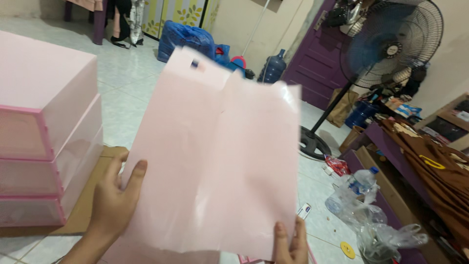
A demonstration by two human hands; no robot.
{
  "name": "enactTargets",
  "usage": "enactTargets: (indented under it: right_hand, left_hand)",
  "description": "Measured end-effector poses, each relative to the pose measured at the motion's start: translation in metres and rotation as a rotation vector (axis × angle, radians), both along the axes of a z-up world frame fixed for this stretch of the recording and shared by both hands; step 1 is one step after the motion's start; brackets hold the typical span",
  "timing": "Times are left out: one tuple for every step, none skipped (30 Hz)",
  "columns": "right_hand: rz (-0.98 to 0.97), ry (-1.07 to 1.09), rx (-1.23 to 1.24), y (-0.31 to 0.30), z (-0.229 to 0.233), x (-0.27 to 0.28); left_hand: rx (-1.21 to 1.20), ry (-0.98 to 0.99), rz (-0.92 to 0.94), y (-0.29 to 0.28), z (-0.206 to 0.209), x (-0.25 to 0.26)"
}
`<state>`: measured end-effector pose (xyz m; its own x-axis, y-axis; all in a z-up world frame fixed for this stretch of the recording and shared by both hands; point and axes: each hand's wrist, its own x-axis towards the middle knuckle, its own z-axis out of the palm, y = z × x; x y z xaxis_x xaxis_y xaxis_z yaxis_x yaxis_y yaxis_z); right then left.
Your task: The person assembles a pink plastic storage unit by hand, snapping together clear panels and pink frames to form a box. They then place the completed unit on top of a stack of similar units.
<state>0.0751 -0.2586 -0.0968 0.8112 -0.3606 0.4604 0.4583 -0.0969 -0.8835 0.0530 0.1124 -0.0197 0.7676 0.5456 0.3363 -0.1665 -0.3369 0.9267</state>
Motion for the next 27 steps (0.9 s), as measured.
enactTargets:
  right_hand:
    - [-0.035,-0.04,0.048,-0.003,-0.004,0.004]
    - [0.032,0.012,0.013,-0.015,-0.002,0.008]
    - [0.098,0.063,-0.021,-0.031,0.004,0.013]
    - [0.163,0.115,-0.055,-0.043,0.005,0.017]
    - [0.197,0.201,0.075,-0.05,0.002,0.02]
    - [0.232,0.287,0.205,-0.058,-0.001,0.024]
    - [0.266,0.375,0.335,-0.065,-0.005,0.025]
    - [0.264,0.453,0.318,-0.069,-0.01,0.028]
    - [0.26,0.545,0.302,-0.07,-0.018,0.031]
    - [0.254,0.643,0.29,-0.067,-0.029,0.032]
    - [0.287,0.691,0.302,-0.057,-0.044,0.032]
    - [0.316,0.739,0.316,-0.044,-0.063,0.031]
    - [0.338,0.77,0.332,-0.03,-0.081,0.028]
    - [0.332,0.758,0.36,-0.02,-0.097,0.027]
    - [0.339,0.75,0.384,-0.009,-0.108,0.03]
    - [0.339,0.738,0.406,-0.004,-0.115,0.032]
    - [0.339,0.732,0.414,-0.005,-0.123,0.032]
    - [0.331,0.726,0.426,-0.008,-0.128,0.033]
    - [0.322,0.721,0.434,-0.007,-0.135,0.029]
    - [0.31,0.719,0.437,-0.009,-0.139,0.026]
    - [0.302,0.711,0.438,-0.013,-0.14,0.026]
    - [0.297,0.704,0.441,-0.016,-0.14,0.027]
    - [0.289,0.702,0.443,-0.019,-0.141,0.026]
    - [0.275,0.69,0.444,-0.023,-0.141,0.026]
    - [0.275,0.694,0.446,-0.023,-0.143,0.024]
    - [0.266,0.687,0.446,-0.024,-0.144,0.024]
    - [0.262,0.685,0.449,-0.025,-0.146,0.022]
  left_hand:
    - [-0.016,-0.052,-0.037,0.002,0.003,0.002]
    - [-0.032,-0.104,-0.075,0.005,0.006,0.006]
    - [-0.048,-0.157,-0.113,0.009,0.004,0.01]
    - [-0.04,-0.165,-0.138,0.013,-0.001,0.016]
    - [-0.032,-0.172,-0.164,0.015,-0.009,0.024]
    - [-0.024,-0.18,-0.19,0.018,-0.02,0.035]
    - [-0.034,-0.232,-0.247,0.018,-0.037,0.044]
    - [-0.044,-0.284,-0.305,0.015,-0.059,0.051]
    - [-0.055,-0.335,-0.362,0.01,-0.083,0.058]
    - [-0.159,-0.157,-0.376,0.004,-0.107,0.065]
    - [-0.264,0.023,-0.387,-0.006,-0.131,0.067]
    - [-0.267,0.021,-0.346,-0.02,-0.155,0.063]
    - [-0.272,0.017,-0.305,-0.031,-0.173,0.058]
    - [-0.338,0.036,-0.339,-0.038,-0.186,0.051]
    - [-0.372,0.043,-0.345,-0.043,-0.192,0.045]
    - [-0.404,0.046,-0.34,-0.048,-0.191,0.039]
    - [-0.436,0.069,-0.34,-0.048,-0.185,0.033]
    - [-0.472,0.094,-0.346,-0.045,-0.177,0.028]
    - [-0.51,0.127,-0.35,-0.041,-0.167,0.023]
    - [-0.583,0.184,-0.394,-0.036,-0.154,0.021]
    - [-0.644,0.228,-0.424,-0.032,-0.139,0.019]
    - [-0.706,0.27,-0.457,-0.029,-0.124,0.015]
    - [-0.733,0.294,-0.486,-0.027,-0.111,0.011]
    - [-0.764,0.318,-0.515,-0.027,-0.099,0.009]
    - [-0.787,0.345,-0.533,-0.027,-0.089,0.005]
    - [-0.741,0.352,-0.52,-0.027,-0.081,0.003]
    - [-0.678,0.355,-0.5,-0.028,-0.074,0.002]
